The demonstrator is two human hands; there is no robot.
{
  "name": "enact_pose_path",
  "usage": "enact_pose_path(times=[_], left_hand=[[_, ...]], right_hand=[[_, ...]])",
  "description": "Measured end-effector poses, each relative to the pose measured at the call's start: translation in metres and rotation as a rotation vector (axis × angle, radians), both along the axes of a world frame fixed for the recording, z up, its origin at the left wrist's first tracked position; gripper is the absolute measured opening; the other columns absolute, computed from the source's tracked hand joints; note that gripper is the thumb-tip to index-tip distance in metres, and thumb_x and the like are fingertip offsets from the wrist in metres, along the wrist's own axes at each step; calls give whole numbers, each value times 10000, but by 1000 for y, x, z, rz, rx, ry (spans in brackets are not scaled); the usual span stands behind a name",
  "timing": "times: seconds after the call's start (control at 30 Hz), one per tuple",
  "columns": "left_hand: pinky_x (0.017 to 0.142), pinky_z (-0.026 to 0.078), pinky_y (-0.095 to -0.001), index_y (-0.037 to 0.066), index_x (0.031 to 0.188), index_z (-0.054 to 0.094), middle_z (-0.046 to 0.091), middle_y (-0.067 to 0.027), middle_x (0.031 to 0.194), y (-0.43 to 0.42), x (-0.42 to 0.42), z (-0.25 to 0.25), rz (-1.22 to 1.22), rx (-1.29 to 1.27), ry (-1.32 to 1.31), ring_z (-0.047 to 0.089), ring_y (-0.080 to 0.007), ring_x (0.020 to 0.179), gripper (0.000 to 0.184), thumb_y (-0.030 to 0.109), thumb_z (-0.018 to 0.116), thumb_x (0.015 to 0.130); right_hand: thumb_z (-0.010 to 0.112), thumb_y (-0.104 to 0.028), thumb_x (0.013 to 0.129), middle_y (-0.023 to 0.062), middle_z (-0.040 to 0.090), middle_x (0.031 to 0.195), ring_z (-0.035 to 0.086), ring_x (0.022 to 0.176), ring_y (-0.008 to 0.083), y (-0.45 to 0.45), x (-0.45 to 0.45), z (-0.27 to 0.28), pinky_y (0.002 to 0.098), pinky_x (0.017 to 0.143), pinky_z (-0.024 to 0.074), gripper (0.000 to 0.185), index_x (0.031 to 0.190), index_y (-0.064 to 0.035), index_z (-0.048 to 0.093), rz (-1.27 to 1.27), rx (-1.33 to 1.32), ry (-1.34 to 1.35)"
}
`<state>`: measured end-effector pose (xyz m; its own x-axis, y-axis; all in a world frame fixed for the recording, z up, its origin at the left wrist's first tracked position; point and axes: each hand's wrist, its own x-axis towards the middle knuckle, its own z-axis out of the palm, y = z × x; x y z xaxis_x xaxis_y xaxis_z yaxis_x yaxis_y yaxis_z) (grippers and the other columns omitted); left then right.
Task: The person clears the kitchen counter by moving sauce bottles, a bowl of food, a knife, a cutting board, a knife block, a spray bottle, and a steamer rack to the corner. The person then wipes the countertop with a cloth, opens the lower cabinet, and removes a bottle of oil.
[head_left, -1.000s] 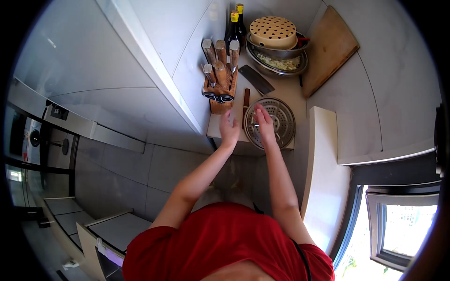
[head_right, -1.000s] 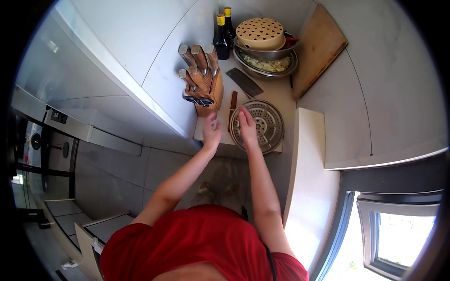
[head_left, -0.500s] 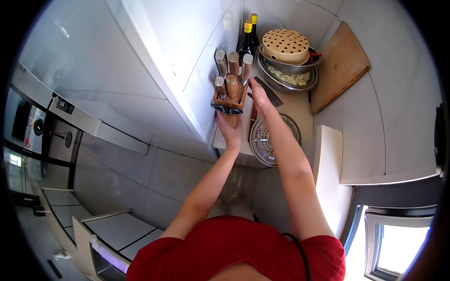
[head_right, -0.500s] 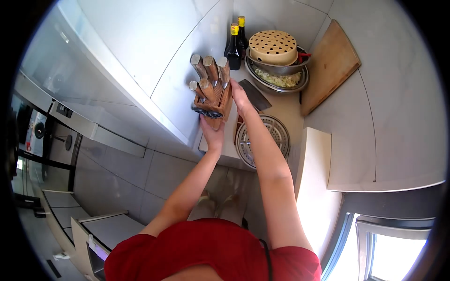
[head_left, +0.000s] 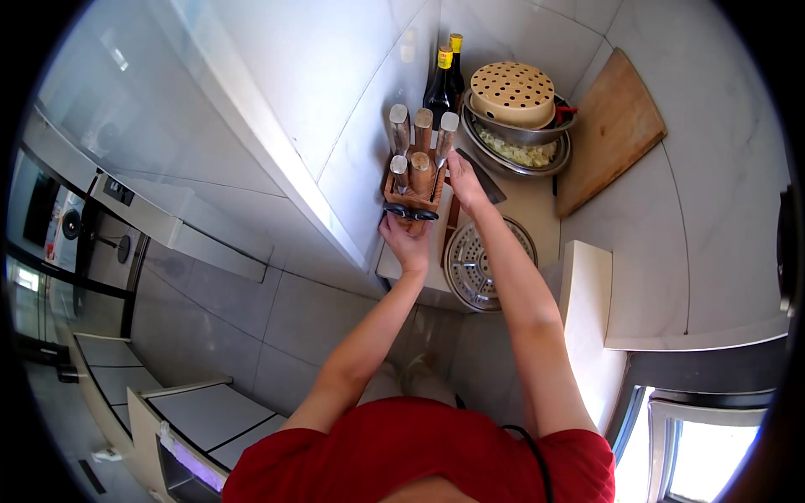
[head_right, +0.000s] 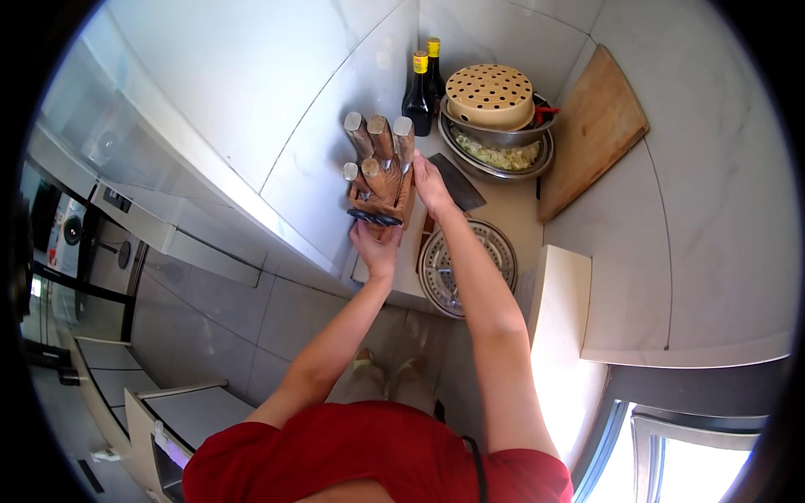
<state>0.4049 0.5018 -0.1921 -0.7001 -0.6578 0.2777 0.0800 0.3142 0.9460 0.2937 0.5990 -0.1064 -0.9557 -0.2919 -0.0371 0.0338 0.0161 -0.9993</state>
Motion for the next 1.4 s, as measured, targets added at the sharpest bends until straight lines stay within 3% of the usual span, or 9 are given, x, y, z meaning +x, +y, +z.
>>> enact_pose_path(times=[0.37,0.5,0.7,0.8,0.9,1.17,1.23,1.3,1.4], left_hand=[[841,494,-315,-48,1191,424,326,-166,1203,6,-2,10,-80,40,-51,435,-269,1095,682,-4,771,606],[931,365,-389,0,1256,390,353,-184,1173,24,-9,0,-130,132,-30,390,-357,1067,754,70,780,615],[877,423,-359,5,1296,341,360,-169,1167,23,7,20,-150,19,-26,399,-301,1104,741,39,742,673],[837,441,-327,21,1320,327,385,-146,1160,7,24,6,-328,147,-29,441,-250,1072,764,77,748,685],[846,434,-328,21,1304,356,398,-144,1153,3,58,-12,-345,232,-469,452,-248,1055,756,128,761,675],[757,489,-335,12,1245,381,496,-155,1145,18,56,-70,-572,297,-636,532,-238,994,609,102,698,733],[686,520,-337,42,1231,373,510,-121,1134,20,50,-73,-694,523,-626,566,-228,942,542,69,654,768],[703,527,-350,51,1172,433,556,-87,1055,26,55,-28,-613,514,-733,588,-218,902,433,63,634,788],[683,523,-337,51,1099,500,589,-66,951,24,49,-37,-687,581,-707,599,-187,841,328,57,627,796]], right_hand=[[270,-468,955,199,563,1123,512,1049,280,2,-6,-11,319,930,355,590,1202,23,485,-214,221,98],[265,-463,956,213,546,1158,495,1105,307,20,-4,-4,327,945,345,591,1220,23,474,-238,157,60],[292,-412,963,198,543,1175,489,1114,288,24,10,-6,319,962,335,528,1217,4,495,-274,102,-20],[414,-262,946,133,573,1111,527,1032,235,41,48,-10,309,928,368,353,1132,9,542,-593,175,394],[500,-88,891,133,571,1022,534,951,209,48,120,-27,294,873,393,203,1065,13,527,-1104,-165,280],[543,-93,872,130,419,1172,440,1090,236,49,260,-108,341,928,370,359,1191,-2,405,-1464,316,-138],[560,-102,869,123,409,1194,457,1073,234,51,268,-110,352,902,415,415,1228,-11,371,-1472,179,-273],[568,-99,866,110,425,1182,473,1052,212,59,269,-129,348,834,479,438,1244,-27,360,-1342,-531,-468],[572,-82,859,99,450,1158,509,991,188,66,267,-144,334,771,518,454,1258,-39,359,-1278,-574,-497]])
